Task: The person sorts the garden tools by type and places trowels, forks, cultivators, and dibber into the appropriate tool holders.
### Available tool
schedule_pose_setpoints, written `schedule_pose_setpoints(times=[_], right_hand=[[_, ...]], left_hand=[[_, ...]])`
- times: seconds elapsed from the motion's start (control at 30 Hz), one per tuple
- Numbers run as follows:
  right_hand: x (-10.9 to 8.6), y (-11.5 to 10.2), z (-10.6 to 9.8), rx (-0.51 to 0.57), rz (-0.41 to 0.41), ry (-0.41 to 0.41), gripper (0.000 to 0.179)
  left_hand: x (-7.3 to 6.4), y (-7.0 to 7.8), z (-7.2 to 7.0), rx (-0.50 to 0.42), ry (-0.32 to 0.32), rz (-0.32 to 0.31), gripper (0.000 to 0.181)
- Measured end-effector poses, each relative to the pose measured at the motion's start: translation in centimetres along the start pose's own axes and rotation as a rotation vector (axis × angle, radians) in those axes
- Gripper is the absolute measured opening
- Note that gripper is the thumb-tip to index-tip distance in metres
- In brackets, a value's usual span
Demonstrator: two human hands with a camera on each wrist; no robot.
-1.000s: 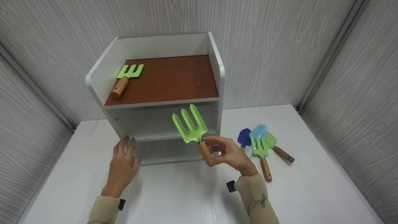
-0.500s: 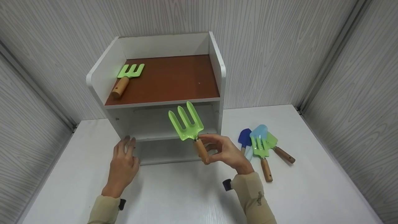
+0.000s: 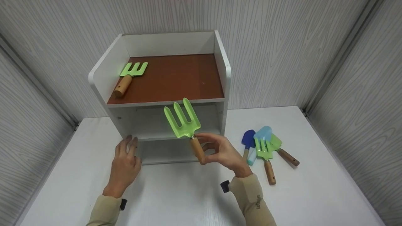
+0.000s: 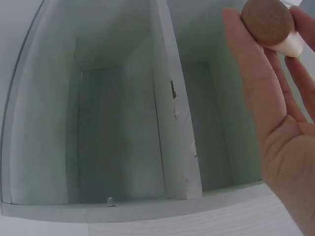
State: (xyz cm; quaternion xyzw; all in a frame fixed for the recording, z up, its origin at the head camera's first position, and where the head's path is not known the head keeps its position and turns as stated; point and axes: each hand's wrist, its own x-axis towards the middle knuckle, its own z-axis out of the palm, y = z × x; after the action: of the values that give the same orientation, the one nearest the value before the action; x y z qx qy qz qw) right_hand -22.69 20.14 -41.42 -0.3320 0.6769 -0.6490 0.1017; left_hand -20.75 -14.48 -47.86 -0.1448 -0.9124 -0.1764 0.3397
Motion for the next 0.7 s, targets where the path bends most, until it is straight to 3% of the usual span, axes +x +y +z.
schedule_pose_setpoints(times=[0.57,0.7], right_hand=[[0.8,-2.3,2.0,-0.035,0.139,0.146,0.076],[1.2,-2.7,2.4,-0.033,0.136,0.151,0.076]], left_hand=[[0.0,0.0,0.0,0.023,-0.024,0.011,0.066],[0.0,-0.1,0.0,0.025,-0.013,0.016,0.066]])
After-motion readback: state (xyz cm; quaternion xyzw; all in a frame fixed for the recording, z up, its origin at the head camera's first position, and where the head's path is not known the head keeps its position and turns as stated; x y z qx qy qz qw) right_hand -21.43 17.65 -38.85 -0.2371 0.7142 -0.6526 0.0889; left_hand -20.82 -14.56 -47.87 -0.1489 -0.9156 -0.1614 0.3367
